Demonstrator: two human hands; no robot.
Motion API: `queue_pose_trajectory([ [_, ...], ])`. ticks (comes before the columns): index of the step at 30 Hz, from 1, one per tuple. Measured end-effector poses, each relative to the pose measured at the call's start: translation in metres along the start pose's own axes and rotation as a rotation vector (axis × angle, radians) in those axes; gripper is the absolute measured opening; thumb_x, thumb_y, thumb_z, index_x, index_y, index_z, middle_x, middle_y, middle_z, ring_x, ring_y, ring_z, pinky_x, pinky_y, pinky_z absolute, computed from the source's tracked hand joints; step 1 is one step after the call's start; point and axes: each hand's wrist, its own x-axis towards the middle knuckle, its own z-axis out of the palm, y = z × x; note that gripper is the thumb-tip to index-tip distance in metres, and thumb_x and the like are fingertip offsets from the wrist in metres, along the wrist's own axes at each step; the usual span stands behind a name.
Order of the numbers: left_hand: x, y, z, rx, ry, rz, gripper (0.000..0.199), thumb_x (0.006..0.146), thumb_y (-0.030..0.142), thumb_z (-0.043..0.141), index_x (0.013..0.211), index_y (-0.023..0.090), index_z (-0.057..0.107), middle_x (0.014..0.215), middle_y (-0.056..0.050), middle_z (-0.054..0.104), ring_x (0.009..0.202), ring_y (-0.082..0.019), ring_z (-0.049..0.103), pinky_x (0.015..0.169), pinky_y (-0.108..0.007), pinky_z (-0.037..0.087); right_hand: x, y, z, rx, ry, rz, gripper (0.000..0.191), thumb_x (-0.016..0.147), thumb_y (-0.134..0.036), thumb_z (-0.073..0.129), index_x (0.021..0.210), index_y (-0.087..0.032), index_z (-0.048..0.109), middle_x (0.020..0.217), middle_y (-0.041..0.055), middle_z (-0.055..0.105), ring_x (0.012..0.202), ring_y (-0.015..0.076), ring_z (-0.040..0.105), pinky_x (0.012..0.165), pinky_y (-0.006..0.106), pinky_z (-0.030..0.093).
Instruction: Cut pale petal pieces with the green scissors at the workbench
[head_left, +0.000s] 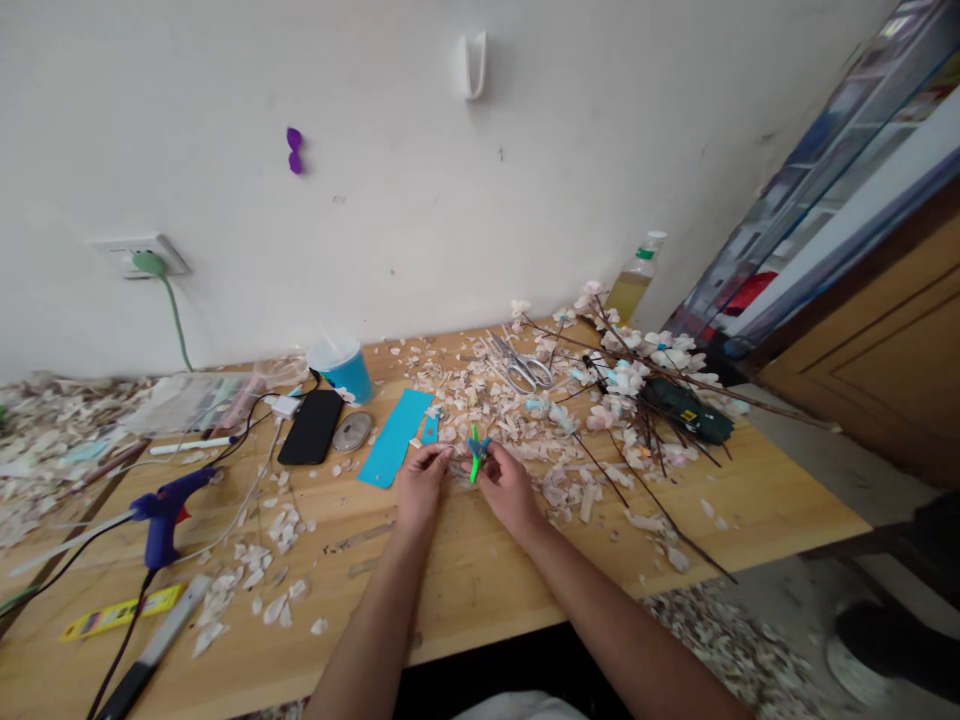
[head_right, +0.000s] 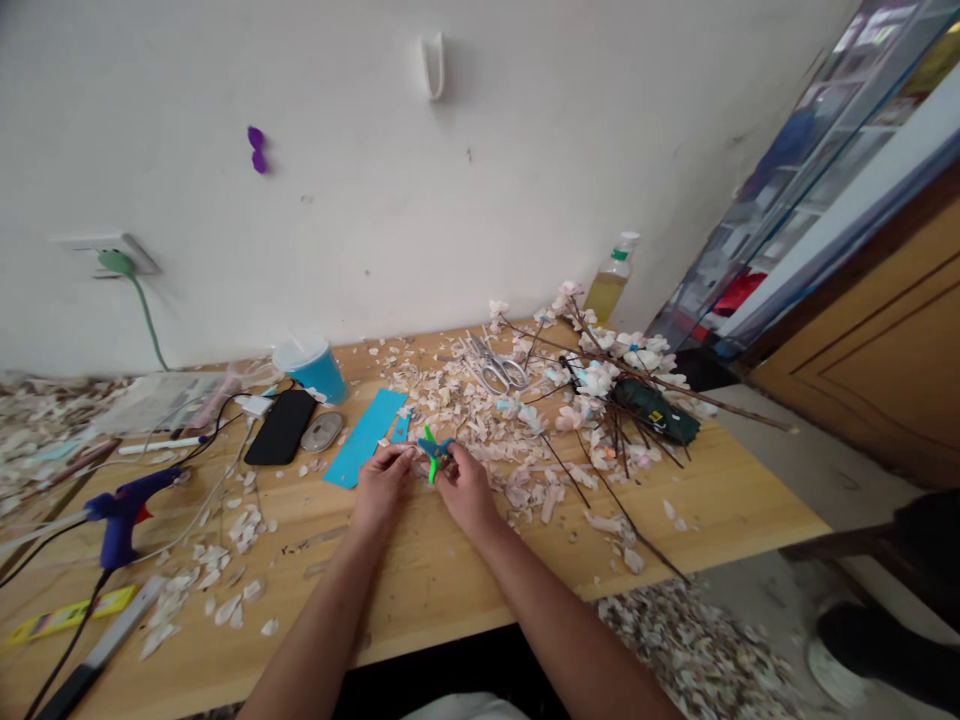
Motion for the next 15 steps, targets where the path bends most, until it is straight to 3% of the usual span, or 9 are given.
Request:
queue_pose_trajectory([
  [3, -0.002, 0.0, 0.003, -0.121, -0.063, -0.112, 0.034, 0.066, 0.045, 0.079, 0.086, 0.018, 0.069, 0.078, -0.002, 0.071, 0.069, -0.016, 0.064, 0.072, -0.03, 0.052, -0.002, -0.002, 0.001, -0.038, 0.033, -0.04, 0.022, 0.079, -0.038, 0.066, 0.094, -0.022, 0.061, 0.078, 0.0006, 0.063, 0.064, 0.0149, 0.055, 0.061, 0.025, 0.044],
  [8, -0.009, 0.004, 0.009, -0.212, -0.193, -0.179, 0.035, 0.067, 0.045, 0.08, 0.082, 0.017, 0.067, 0.079, -0.005, 0.073, 0.072, -0.019, 0.067, 0.075, -0.033, 0.054, 0.0, 0.005, 0.0, -0.031, 0.079, -0.013, 0.022, 0.081, -0.037, 0.064, 0.095, -0.021, 0.061, 0.076, 0.0013, 0.063, 0.064, 0.0153, 0.054, 0.061, 0.025, 0.044],
  [15, -0.008, 0.0, 0.006, -0.1, -0.312, -0.152, 0.029, 0.076, 0.047, 0.072, 0.085, 0.019, 0.076, 0.088, -0.005, 0.074, 0.079, -0.019, 0.066, 0.077, -0.031, 0.053, 0.003, 0.008, -0.001, 0.07, 0.093, 0.014, 0.02, 0.083, -0.036, 0.062, 0.095, -0.021, 0.064, 0.077, 0.0018, 0.065, 0.07, 0.0174, 0.059, 0.066, 0.027, 0.047],
])
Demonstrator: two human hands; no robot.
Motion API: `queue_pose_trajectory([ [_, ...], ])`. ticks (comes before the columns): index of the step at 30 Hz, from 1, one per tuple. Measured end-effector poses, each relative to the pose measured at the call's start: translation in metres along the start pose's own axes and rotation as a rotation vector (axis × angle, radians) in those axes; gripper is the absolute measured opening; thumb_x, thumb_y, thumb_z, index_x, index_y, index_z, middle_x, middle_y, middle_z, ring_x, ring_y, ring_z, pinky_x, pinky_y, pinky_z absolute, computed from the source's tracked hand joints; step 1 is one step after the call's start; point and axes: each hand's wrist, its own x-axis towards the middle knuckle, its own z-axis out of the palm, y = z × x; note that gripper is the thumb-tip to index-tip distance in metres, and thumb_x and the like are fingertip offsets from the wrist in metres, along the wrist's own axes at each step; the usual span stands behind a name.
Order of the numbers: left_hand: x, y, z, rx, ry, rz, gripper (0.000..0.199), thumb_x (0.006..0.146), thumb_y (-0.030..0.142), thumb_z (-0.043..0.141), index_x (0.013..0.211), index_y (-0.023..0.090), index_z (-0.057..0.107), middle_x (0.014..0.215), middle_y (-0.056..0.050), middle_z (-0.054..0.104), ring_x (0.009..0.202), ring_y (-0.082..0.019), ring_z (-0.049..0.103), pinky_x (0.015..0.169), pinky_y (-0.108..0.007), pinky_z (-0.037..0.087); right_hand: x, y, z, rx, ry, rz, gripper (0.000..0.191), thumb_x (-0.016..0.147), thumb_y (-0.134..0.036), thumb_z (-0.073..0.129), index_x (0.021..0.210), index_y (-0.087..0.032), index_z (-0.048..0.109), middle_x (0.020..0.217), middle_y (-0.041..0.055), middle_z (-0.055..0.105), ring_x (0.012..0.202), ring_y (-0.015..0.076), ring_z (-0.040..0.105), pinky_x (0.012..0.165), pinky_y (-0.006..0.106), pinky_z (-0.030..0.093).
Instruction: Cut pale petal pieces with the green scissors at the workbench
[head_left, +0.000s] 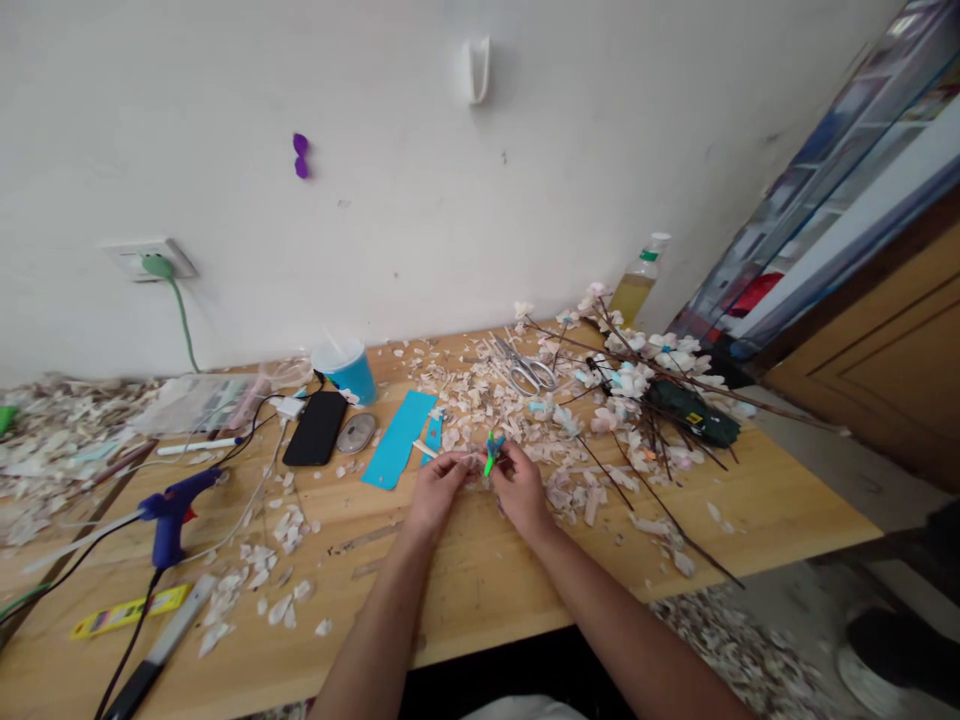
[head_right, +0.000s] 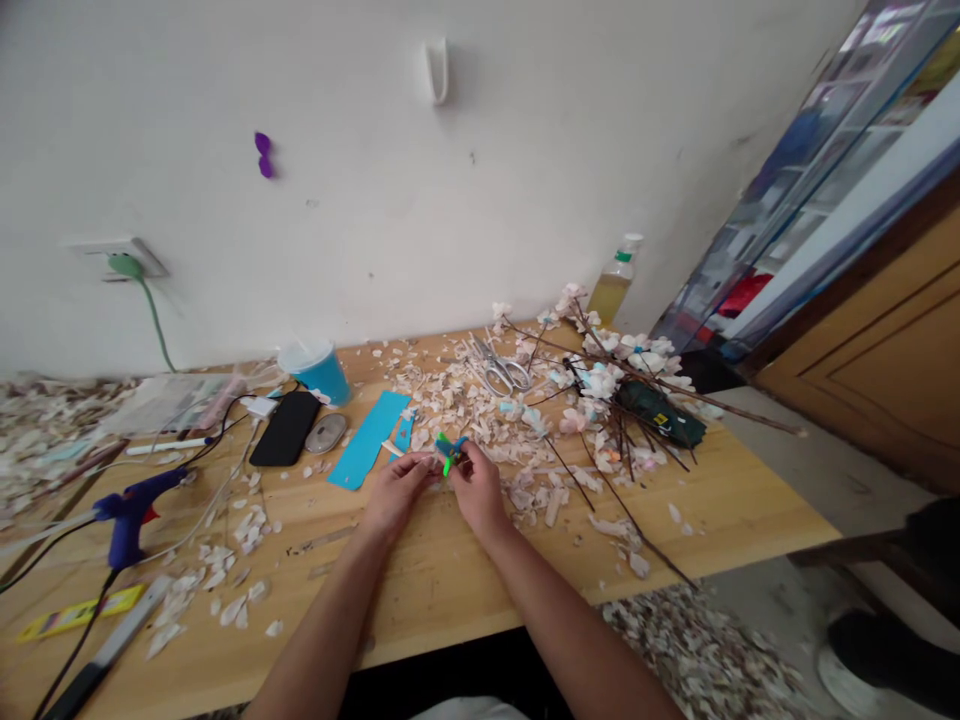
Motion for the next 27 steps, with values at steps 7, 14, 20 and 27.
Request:
queue_pose_trajectory([
  [7, 0.002, 0.006, -0.005, 0.228, 0.106, 0.135, 0.027, 0.072, 0.042, 0.075, 0.086, 0.018, 0.076, 0.087, -0.007, 0.073, 0.077, -0.019, 0.065, 0.073, -0.029, 0.051, 0.002, 0.002, 0.0, 0.028, -0.016, 0.013, 0.018, 0.083, -0.036, 0.063, 0.093, -0.021, 0.062, 0.077, 0.0012, 0.064, 0.07, 0.0174, 0.06, 0.068, 0.028, 0.047],
  [14, 0.001, 0.01, -0.003, -0.199, 0.191, 0.026, 0.03, 0.063, 0.034, 0.084, 0.082, 0.016, 0.07, 0.075, -0.002, 0.07, 0.068, -0.014, 0.064, 0.07, -0.026, 0.052, -0.004, -0.002, 0.0, -0.246, -0.077, -0.115, 0.027, 0.084, -0.038, 0.061, 0.103, -0.02, 0.056, 0.088, 0.0056, 0.063, 0.08, 0.0206, 0.059, 0.072, 0.031, 0.047],
  [20, -0.001, 0.012, -0.001, -0.532, 0.173, -0.055, 0.035, 0.057, 0.028, 0.09, 0.079, 0.014, 0.067, 0.069, -0.002, 0.069, 0.059, -0.012, 0.063, 0.06, -0.022, 0.051, -0.009, -0.012, 0.001, -0.501, -0.22, -0.286, 0.022, 0.084, -0.029, 0.054, 0.104, -0.018, 0.051, 0.093, 0.0084, 0.059, 0.087, 0.0225, 0.056, 0.077, 0.035, 0.046],
  [27, 0.0, 0.01, -0.002, -0.529, 0.193, 0.01, 0.031, 0.059, 0.026, 0.089, 0.08, 0.016, 0.07, 0.073, -0.001, 0.07, 0.061, -0.012, 0.064, 0.058, -0.021, 0.05, -0.009, -0.013, 0.0, -0.548, -0.254, -0.266, 0.024, 0.082, -0.028, 0.057, 0.103, -0.018, 0.052, 0.09, 0.0069, 0.059, 0.084, 0.0211, 0.055, 0.076, 0.032, 0.044],
])
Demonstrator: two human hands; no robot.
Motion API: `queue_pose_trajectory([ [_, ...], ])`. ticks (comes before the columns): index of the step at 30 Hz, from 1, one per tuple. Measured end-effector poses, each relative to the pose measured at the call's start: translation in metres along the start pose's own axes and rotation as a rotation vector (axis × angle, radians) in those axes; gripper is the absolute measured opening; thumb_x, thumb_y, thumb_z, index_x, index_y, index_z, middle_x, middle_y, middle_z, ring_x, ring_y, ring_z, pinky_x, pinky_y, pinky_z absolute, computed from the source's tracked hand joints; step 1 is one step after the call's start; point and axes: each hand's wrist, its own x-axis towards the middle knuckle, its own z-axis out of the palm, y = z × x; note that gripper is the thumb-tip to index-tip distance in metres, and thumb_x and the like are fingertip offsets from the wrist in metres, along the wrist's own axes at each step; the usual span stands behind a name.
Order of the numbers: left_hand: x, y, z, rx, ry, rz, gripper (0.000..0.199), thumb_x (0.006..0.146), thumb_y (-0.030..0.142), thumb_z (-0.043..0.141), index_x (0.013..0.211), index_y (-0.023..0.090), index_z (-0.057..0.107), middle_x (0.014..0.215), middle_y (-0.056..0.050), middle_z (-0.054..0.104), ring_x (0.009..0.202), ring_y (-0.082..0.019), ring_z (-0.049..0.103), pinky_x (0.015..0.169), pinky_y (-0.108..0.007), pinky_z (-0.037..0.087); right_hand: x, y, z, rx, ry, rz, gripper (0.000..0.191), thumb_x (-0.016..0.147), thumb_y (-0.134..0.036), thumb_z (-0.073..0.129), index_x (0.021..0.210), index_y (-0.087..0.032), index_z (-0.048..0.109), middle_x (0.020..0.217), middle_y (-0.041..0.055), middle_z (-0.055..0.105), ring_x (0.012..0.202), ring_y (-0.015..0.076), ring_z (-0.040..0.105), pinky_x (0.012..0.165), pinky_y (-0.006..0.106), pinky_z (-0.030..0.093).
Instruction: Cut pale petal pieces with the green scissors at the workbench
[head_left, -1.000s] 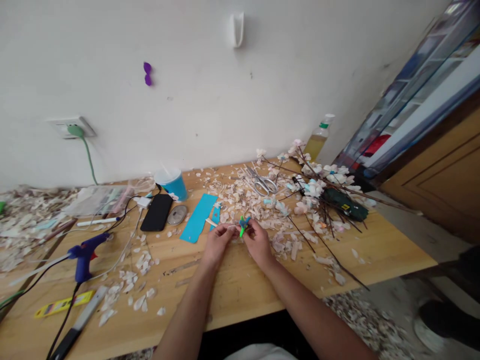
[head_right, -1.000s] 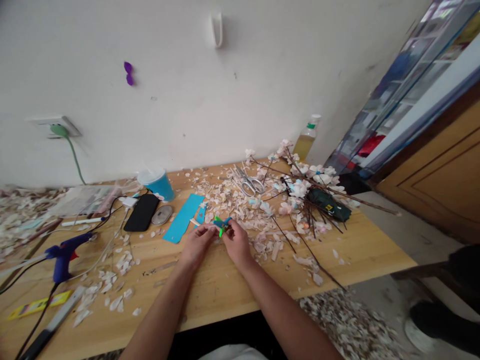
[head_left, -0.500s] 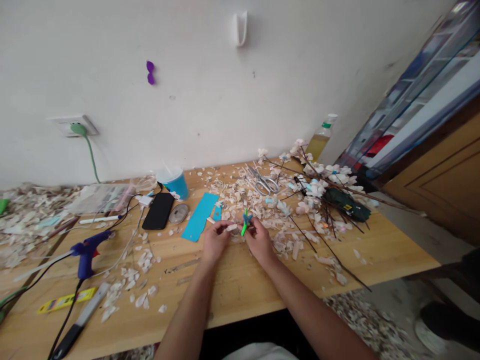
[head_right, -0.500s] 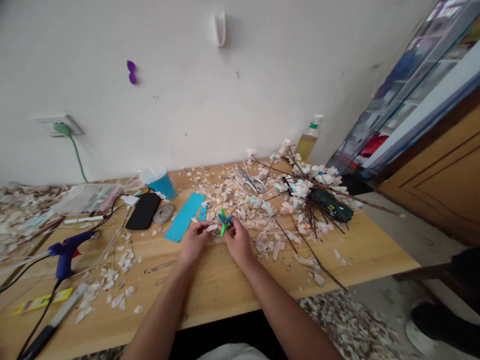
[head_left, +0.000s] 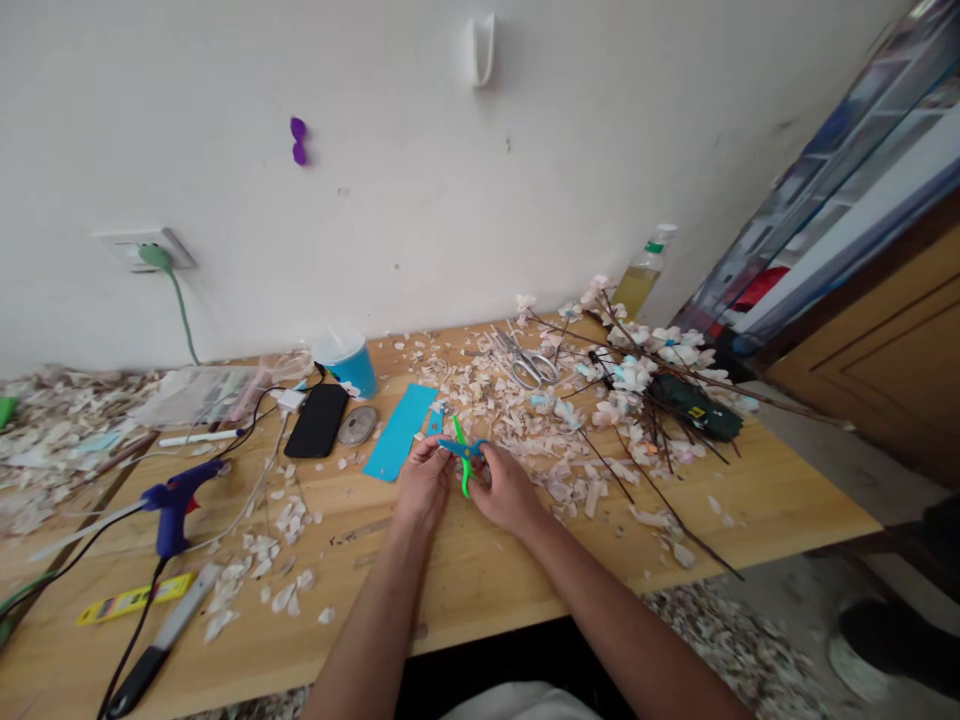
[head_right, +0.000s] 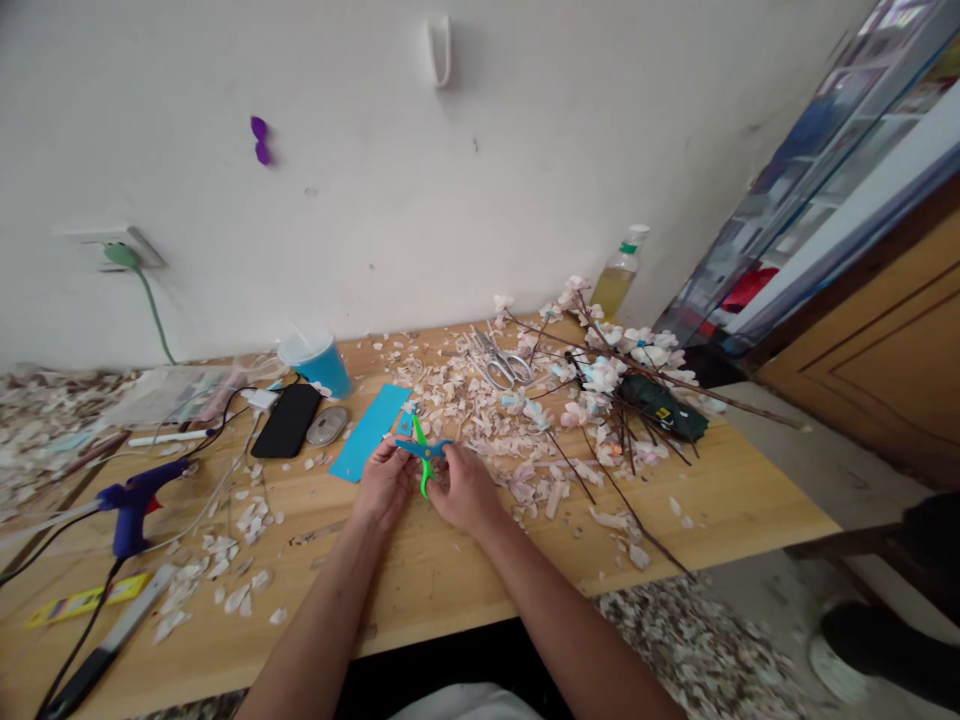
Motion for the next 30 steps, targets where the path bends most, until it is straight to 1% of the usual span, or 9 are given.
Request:
queue_pose_trajectory([
  [4, 0.001, 0.001, 0.001, 0.019, -0.004, 0.031, 0.03, 0.059, 0.029, 0.089, 0.08, 0.017, 0.071, 0.076, -0.001, 0.071, 0.065, -0.011, 0.064, 0.062, -0.021, 0.051, 0.0, 0.001, 0.0, -0.006, -0.009, 0.002, 0.024, 0.08, -0.027, 0.058, 0.102, -0.019, 0.052, 0.09, 0.0064, 0.06, 0.085, 0.0208, 0.055, 0.076, 0.032, 0.043],
  [7, 0.001, 0.003, 0.002, 0.02, 0.02, 0.07, 0.031, 0.056, 0.03, 0.09, 0.077, 0.017, 0.072, 0.078, -0.001, 0.071, 0.069, -0.011, 0.064, 0.068, -0.021, 0.052, 0.0, 0.001, 0.0, -0.002, -0.015, -0.008, 0.022, 0.078, -0.024, 0.059, 0.099, -0.019, 0.052, 0.089, 0.0054, 0.059, 0.083, 0.0197, 0.054, 0.075, 0.03, 0.042],
  [11, 0.002, 0.005, 0.004, 0.045, 0.038, 0.1, 0.03, 0.057, 0.032, 0.09, 0.076, 0.016, 0.073, 0.08, -0.002, 0.071, 0.073, -0.012, 0.065, 0.073, -0.023, 0.053, 0.0, 0.0, -0.002, 0.002, -0.022, -0.003, 0.02, 0.078, -0.023, 0.059, 0.096, -0.019, 0.052, 0.087, 0.0045, 0.059, 0.081, 0.0186, 0.054, 0.074, 0.029, 0.041],
  [19, 0.001, 0.008, 0.009, 0.077, 0.035, 0.097, 0.028, 0.059, 0.035, 0.088, 0.074, 0.016, 0.073, 0.077, -0.002, 0.071, 0.068, -0.011, 0.063, 0.068, -0.021, 0.051, 0.001, 0.001, 0.0, -0.027, -0.012, 0.033, 0.021, 0.079, -0.019, 0.057, 0.1, -0.019, 0.056, 0.084, 0.0042, 0.06, 0.079, 0.0185, 0.055, 0.071, 0.028, 0.041],
  [24, 0.001, 0.009, 0.01, 0.085, 0.047, 0.104, 0.03, 0.056, 0.037, 0.089, 0.07, 0.016, 0.072, 0.073, -0.002, 0.07, 0.067, -0.011, 0.061, 0.066, -0.021, 0.05, 0.002, 0.005, 0.003, -0.033, -0.004, 0.053, 0.017, 0.081, -0.017, 0.056, 0.099, -0.019, 0.058, 0.085, 0.0045, 0.062, 0.081, 0.0188, 0.056, 0.073, 0.028, 0.041],
  [27, 0.002, 0.007, 0.008, 0.086, 0.058, 0.118, 0.031, 0.056, 0.038, 0.088, 0.07, 0.016, 0.072, 0.07, -0.001, 0.068, 0.064, -0.01, 0.06, 0.065, -0.021, 0.05, 0.002, 0.005, 0.003, -0.043, -0.008, 0.072, 0.016, 0.081, -0.017, 0.056, 0.097, -0.019, 0.059, 0.088, 0.0052, 0.063, 0.083, 0.0194, 0.057, 0.074, 0.029, 0.042],
  [30, 0.004, 0.004, 0.003, 0.136, 0.054, 0.158, 0.029, 0.062, 0.039, 0.084, 0.073, 0.016, 0.071, 0.071, -0.001, 0.068, 0.062, -0.01, 0.058, 0.065, -0.021, 0.049, 0.002, 0.004, 0.001, -0.049, -0.02, 0.061, 0.018, 0.081, -0.017, 0.056, 0.099, -0.019, 0.058, 0.089, 0.0056, 0.063, 0.084, 0.0198, 0.056, 0.074, 0.029, 0.042],
])
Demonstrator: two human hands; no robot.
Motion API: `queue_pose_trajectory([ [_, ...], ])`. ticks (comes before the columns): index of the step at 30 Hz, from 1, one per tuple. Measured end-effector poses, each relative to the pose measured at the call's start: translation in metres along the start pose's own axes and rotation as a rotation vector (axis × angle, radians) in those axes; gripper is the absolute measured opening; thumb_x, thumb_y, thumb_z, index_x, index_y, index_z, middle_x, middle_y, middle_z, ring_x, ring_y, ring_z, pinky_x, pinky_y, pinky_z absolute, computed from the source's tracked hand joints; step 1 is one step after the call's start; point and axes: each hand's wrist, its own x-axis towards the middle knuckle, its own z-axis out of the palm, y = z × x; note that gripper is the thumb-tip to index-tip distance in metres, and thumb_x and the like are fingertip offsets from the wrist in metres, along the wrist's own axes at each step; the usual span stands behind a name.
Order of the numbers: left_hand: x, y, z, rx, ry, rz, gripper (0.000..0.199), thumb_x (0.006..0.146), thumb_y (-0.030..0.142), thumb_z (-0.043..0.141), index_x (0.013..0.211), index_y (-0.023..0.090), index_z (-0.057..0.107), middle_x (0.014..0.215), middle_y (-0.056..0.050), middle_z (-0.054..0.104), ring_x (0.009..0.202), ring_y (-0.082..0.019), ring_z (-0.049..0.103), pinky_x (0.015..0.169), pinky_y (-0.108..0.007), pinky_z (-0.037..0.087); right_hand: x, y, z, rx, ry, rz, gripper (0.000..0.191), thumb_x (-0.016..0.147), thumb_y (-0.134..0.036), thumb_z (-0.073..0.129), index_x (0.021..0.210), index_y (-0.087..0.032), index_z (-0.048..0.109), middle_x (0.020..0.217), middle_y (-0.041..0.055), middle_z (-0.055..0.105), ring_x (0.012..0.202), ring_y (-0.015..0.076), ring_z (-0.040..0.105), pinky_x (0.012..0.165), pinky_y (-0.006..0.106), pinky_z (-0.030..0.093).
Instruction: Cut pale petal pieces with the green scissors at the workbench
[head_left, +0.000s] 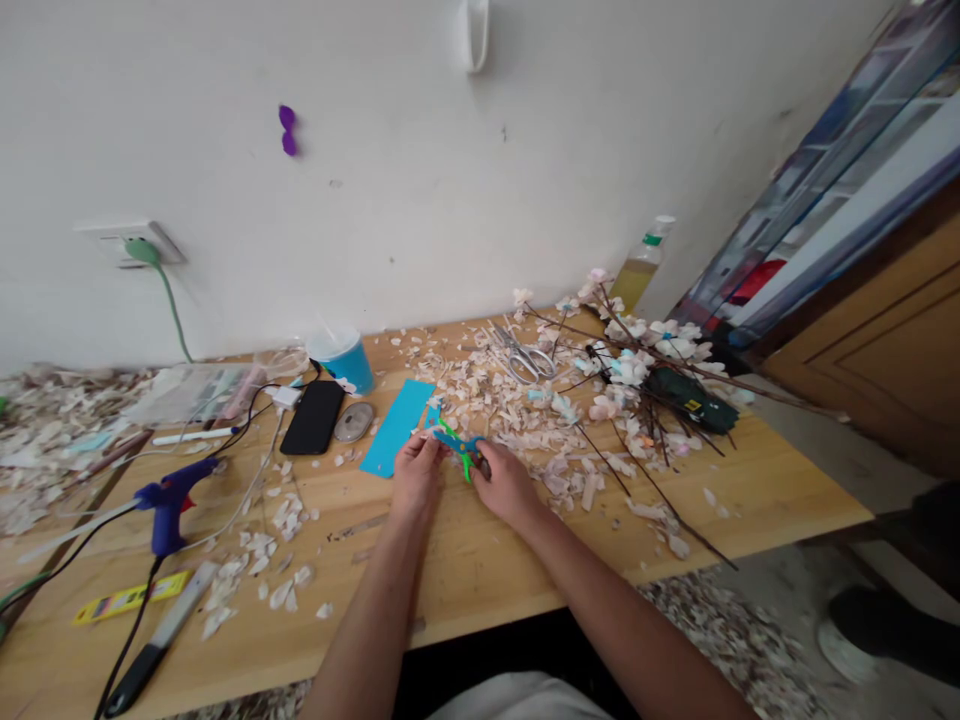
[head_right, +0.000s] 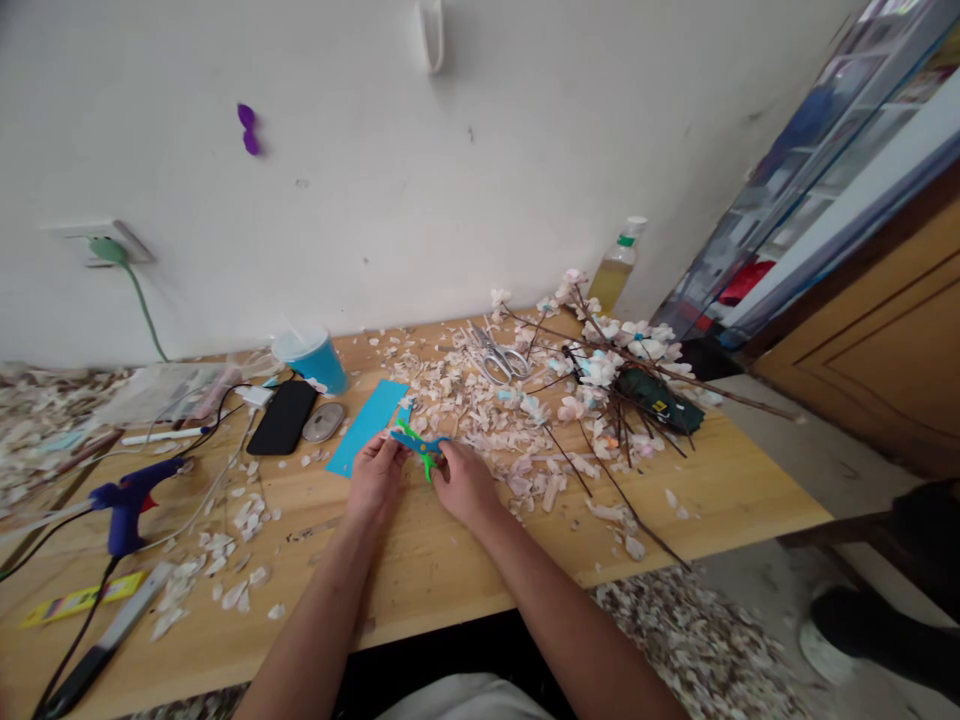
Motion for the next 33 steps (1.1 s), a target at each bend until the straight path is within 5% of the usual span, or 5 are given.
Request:
queue_pose_trajectory([
  [7, 0.004, -0.005, -0.012, 0.346, -0.024, 0.139, 0.022, 0.071, 0.037, 0.077, 0.079, 0.018, 0.072, 0.067, 0.0, 0.067, 0.065, -0.013, 0.06, 0.066, -0.023, 0.047, -0.001, -0.001, -0.001, -0.004, 0.0, -0.02, 0.024, 0.079, -0.017, 0.057, 0.103, -0.017, 0.056, 0.087, 0.0055, 0.062, 0.081, 0.0198, 0.056, 0.073, 0.03, 0.042],
  [20, 0.001, 0.012, -0.01, 0.549, -0.089, 0.222, 0.016, 0.077, 0.033, 0.07, 0.07, 0.019, 0.074, 0.067, -0.003, 0.067, 0.069, -0.016, 0.058, 0.069, -0.024, 0.044, -0.001, 0.003, 0.002, -0.024, 0.019, 0.025, 0.018, 0.082, -0.015, 0.054, 0.1, -0.02, 0.056, 0.087, 0.0052, 0.062, 0.082, 0.02, 0.057, 0.073, 0.03, 0.043],
  [23, 0.002, 0.01, -0.009, 0.52, -0.12, 0.195, 0.018, 0.077, 0.035, 0.071, 0.07, 0.019, 0.073, 0.067, -0.003, 0.066, 0.069, -0.016, 0.058, 0.07, -0.024, 0.045, -0.001, 0.003, 0.003, -0.034, 0.033, 0.051, 0.019, 0.082, -0.015, 0.055, 0.1, -0.02, 0.056, 0.089, 0.0058, 0.063, 0.084, 0.0205, 0.058, 0.074, 0.03, 0.043],
  [28, 0.004, 0.005, -0.009, 0.3, -0.041, 0.068, 0.035, 0.067, 0.035, 0.079, 0.097, 0.018, 0.072, 0.076, -0.002, 0.069, 0.065, -0.013, 0.06, 0.066, -0.024, 0.048, -0.002, 0.0, 0.003, -0.049, 0.036, 0.001, 0.023, 0.079, -0.016, 0.058, 0.101, -0.019, 0.055, 0.089, 0.0059, 0.062, 0.084, 0.0213, 0.057, 0.074, 0.031, 0.044],
  [33, 0.005, 0.004, -0.012, 0.301, -0.022, 0.08, 0.028, 0.064, 0.037, 0.08, 0.081, 0.017, 0.072, 0.073, -0.002, 0.069, 0.061, -0.013, 0.059, 0.063, -0.024, 0.048, -0.002, 0.0, 0.004, -0.052, 0.057, -0.043, 0.024, 0.078, -0.015, 0.057, 0.101, -0.019, 0.053, 0.09, 0.0064, 0.061, 0.087, 0.0219, 0.057, 0.076, 0.032, 0.044],
])
